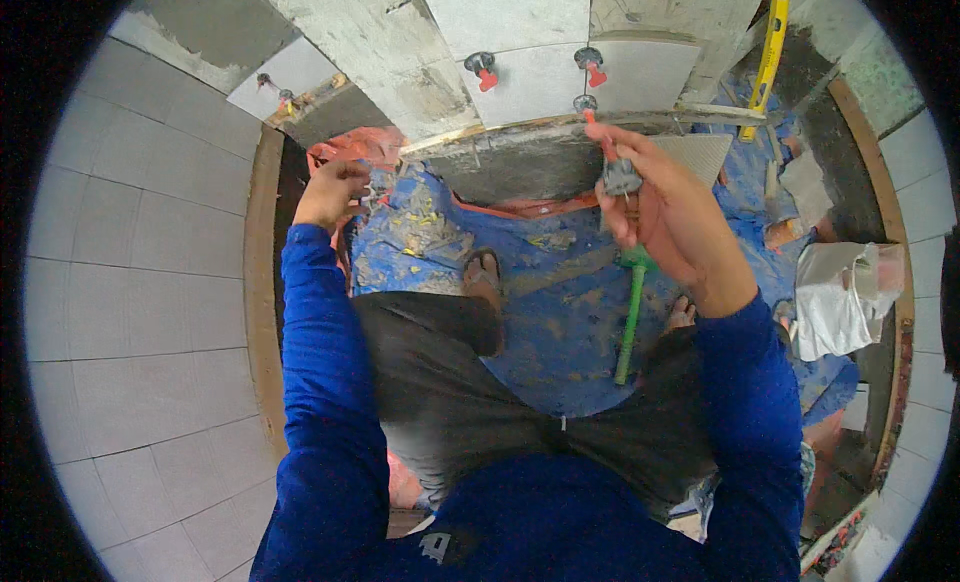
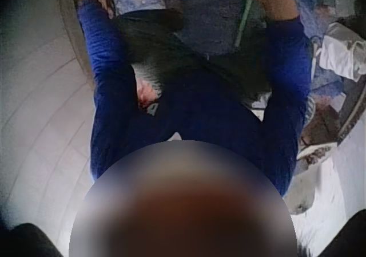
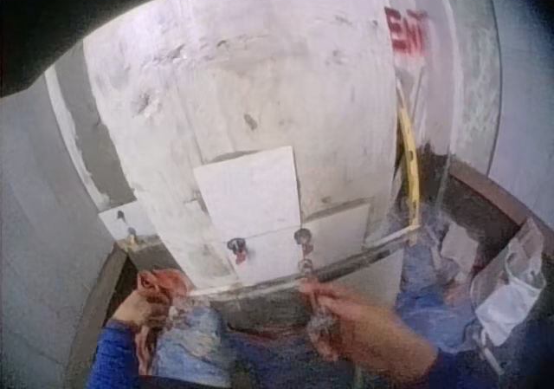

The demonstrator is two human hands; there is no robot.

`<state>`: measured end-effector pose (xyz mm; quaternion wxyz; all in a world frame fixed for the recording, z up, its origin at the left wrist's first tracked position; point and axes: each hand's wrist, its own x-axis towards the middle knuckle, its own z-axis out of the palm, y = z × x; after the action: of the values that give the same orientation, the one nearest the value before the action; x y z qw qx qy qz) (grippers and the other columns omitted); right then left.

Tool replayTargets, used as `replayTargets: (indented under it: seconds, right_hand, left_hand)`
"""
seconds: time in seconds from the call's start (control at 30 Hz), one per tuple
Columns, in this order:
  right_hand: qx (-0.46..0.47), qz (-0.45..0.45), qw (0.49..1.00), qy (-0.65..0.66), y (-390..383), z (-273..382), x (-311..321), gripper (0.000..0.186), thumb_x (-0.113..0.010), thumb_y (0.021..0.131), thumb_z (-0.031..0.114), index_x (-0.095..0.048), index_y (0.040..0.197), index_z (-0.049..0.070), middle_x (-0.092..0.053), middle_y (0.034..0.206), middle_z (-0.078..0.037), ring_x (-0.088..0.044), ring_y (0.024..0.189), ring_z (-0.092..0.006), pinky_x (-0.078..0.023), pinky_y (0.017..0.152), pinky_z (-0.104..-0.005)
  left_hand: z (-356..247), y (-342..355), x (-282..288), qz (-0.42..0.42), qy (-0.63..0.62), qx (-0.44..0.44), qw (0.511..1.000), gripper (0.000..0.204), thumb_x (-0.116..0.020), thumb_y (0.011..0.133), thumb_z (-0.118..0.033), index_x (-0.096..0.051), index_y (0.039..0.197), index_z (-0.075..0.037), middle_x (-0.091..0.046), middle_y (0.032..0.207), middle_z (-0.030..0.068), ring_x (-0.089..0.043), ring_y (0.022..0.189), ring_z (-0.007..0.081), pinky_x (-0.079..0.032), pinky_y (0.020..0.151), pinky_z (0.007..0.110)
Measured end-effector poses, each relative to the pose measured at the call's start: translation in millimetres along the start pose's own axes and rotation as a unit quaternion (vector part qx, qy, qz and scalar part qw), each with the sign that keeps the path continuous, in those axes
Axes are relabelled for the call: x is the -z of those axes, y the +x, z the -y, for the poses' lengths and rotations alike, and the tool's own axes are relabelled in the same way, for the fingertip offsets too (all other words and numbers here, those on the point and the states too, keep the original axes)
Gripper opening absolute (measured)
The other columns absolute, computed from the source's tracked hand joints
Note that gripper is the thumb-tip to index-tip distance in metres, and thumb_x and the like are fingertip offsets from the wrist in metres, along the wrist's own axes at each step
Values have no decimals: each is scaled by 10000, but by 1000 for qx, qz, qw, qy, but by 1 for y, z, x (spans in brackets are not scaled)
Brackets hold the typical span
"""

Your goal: The person kneels on a protective tarp and applies cement adhesive to the back of a white ceramic tile using a notched trowel. They then position the tile on the wall, tap it with a rubber mallet, and secure it with tile leveling clips.

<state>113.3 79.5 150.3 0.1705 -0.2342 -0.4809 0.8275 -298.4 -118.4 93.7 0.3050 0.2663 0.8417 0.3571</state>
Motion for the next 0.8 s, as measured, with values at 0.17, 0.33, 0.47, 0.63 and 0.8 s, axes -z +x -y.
replayTargets:
  seconds: [0.17, 0.33, 0.47, 0.63, 0.8]
  right_hand:
    - [-2, -2, 1000, -13, -14, 2, 1, 387, -526, 1083, 347, -572, 1399, 129, -628, 931, -54, -567, 661, -124, -428, 565, -270]
    - [69, -83, 991, -83, -13, -7, 3, 205, -601, 1062, 230, -621, 1219, 101, -646, 876, -65, -632, 674, -149, -508, 582, -300]
    - [210, -76, 933, -281, -2, -23, -2, 137, -655, 1009, 159, -629, 1114, 77, -658, 894, -59, -673, 752, -180, -535, 644, -321]
    - [425, -110, 667, -602, -1, -31, 3, 126, -673, 928, 116, -649, 1043, 69, -678, 935, -114, -696, 871, -308, -550, 722, -401]
    - [378, -162, 706, -577, 2, -30, 6, 109, -631, 985, 135, -670, 1054, 60, -678, 879, -119, -679, 789, -304, -539, 685, -391]
  left_hand:
    - [0, 4, 19, -270, 24, -123, 955, 278, -732, 937, -159, -724, 1151, 17, -733, 995, 73, -647, 836, 103, -508, 669, 271]
    - [-73, -77, -63, -56, -227, -193, 953, 441, -588, 1046, -385, -689, 1148, 32, -723, 1027, 116, -684, 823, 184, -572, 747, 348]
    - [-102, -118, -172, 330, -378, -6, 865, 634, -485, 1064, -582, -638, 1224, 12, -718, 1059, 178, -719, 886, 272, -605, 800, 408]
    - [-110, -108, -191, 355, -456, 18, 816, 387, -638, 1046, -389, -655, 1206, -38, -722, 1084, 98, -705, 918, 185, -572, 798, 338]
    - [-139, -97, -182, 308, -449, -58, 837, 291, -664, 1037, -162, -622, 1291, -26, -703, 1095, 68, -678, 1007, 174, -559, 883, 315]
